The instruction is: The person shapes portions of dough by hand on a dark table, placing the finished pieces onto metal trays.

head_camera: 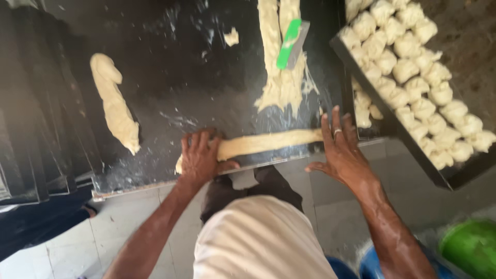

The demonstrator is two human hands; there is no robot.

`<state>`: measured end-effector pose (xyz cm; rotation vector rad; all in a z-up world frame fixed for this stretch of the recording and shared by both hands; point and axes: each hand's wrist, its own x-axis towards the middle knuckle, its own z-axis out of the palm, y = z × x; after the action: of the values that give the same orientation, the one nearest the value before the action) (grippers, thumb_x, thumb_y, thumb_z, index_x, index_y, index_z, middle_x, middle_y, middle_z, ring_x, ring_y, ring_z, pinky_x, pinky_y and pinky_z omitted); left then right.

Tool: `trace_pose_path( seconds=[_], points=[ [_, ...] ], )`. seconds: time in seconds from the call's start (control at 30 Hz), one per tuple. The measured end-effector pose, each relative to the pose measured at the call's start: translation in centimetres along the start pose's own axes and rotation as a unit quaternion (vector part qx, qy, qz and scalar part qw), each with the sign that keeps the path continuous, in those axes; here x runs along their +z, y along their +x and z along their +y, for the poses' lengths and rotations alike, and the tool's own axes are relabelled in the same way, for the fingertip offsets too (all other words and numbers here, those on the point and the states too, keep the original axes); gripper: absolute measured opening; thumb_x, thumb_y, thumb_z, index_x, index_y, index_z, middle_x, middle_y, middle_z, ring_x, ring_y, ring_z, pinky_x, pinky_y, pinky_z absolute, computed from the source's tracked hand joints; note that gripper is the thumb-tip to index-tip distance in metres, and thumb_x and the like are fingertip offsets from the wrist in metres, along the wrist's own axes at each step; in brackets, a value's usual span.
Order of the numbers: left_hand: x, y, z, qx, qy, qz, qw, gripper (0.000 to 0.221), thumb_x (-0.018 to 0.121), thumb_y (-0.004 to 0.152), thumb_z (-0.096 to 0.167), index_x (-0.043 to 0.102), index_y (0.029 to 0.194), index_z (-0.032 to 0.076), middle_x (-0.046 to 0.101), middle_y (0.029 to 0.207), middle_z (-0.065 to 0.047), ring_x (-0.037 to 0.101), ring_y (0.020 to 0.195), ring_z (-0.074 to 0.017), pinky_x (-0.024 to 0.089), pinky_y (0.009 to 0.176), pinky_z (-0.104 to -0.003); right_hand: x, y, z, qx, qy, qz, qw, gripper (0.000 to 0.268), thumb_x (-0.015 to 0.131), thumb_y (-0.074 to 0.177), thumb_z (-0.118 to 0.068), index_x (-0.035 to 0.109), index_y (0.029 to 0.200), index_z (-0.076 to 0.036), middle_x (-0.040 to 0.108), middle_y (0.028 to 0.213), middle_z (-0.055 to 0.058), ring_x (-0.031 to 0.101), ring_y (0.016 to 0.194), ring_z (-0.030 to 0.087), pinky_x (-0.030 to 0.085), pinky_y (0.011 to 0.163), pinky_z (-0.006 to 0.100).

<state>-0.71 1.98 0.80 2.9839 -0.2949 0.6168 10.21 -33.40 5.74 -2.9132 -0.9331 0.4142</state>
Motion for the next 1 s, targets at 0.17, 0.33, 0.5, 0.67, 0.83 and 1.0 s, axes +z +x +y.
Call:
trace_pose_path(
  seconds=[0.17,0.33,0.5,0.67,0.83,1.0],
  points=[
    [0.3,-1.5,-2.1,-0.067,-0.139,-0.223,0.963,0.061,0.070,0.096,0.063,0.070,0.117,0.006,0.070,0.106,-0.012,0.067,0.092,-0.0305,0.056,0.076,-0.043,1.7,0.1,-5.5,0.016,0.040,0.004,0.999,0.125,0.058,0.080,-0.080,0.013,0.157,0.007,0.003,0.160,0.040,0.005,0.151,0.057,0.013,0.119,0.067],
    [-2.2,-4.6,-5.0,0.014,-0.047,-0.028,0.998,0.046,0.070,0.070,0.056,0.072,0.101,0.023,0.071,0.103,-0.007,0.071,0.090,-0.0261,0.055,0.076,-0.044,3.0,1.5,-10.5,0.065,0.069,-0.098,0.991,0.120,0.049,0.080,-0.084,0.007,0.162,-0.006,-0.001,0.166,0.026,-0.005,0.152,0.050,0.002,0.117,0.069],
    [-2.4,-5.9,-5.8,-0.036,-0.187,-0.077,0.979,0.048,0.079,0.080,0.044,0.075,0.116,0.013,0.070,0.095,-0.008,0.070,0.082,-0.0268,0.057,0.072,-0.041,1.8,2.9,-16.8,0.091,0.101,-0.108,0.985,0.115,0.047,0.076,-0.085,0.010,0.166,-0.024,0.005,0.171,0.016,-0.002,0.156,0.046,0.005,0.121,0.071],
    [-3.3,-6.1,-11.8,-0.082,-0.270,-0.310,0.908,0.035,0.078,0.090,0.040,0.073,0.118,0.019,0.071,0.104,-0.003,0.071,0.095,-0.0267,0.054,0.078,-0.043,3.5,4.7,-22.0,0.056,0.037,-0.103,0.992,0.110,0.046,0.080,-0.085,0.011,0.164,-0.024,0.005,0.169,0.022,0.000,0.150,0.053,0.004,0.117,0.073],
    [-6.2,-7.7,-14.3,0.024,-0.247,-0.073,0.966,0.075,0.081,0.058,0.038,0.068,0.126,0.009,0.068,0.113,-0.015,0.062,0.104,-0.0367,0.047,0.085,-0.054,6.3,3.9,-28.4,-0.040,0.073,-0.032,0.996,0.110,0.046,0.085,-0.084,0.015,0.164,-0.014,0.011,0.168,0.026,0.010,0.154,0.055,0.007,0.117,0.072],
    [-5.9,-10.3,-15.0,-0.123,-0.359,-0.216,0.900,0.046,0.075,0.092,0.027,0.063,0.133,0.011,0.066,0.126,-0.011,0.066,0.116,-0.0335,0.054,0.095,-0.043,4.7,5.0,-33.2,-0.099,0.092,-0.027,0.990,0.112,0.045,0.089,-0.081,0.020,0.164,-0.002,0.019,0.170,0.024,0.017,0.159,0.044,0.007,0.124,0.072]
  ],
)
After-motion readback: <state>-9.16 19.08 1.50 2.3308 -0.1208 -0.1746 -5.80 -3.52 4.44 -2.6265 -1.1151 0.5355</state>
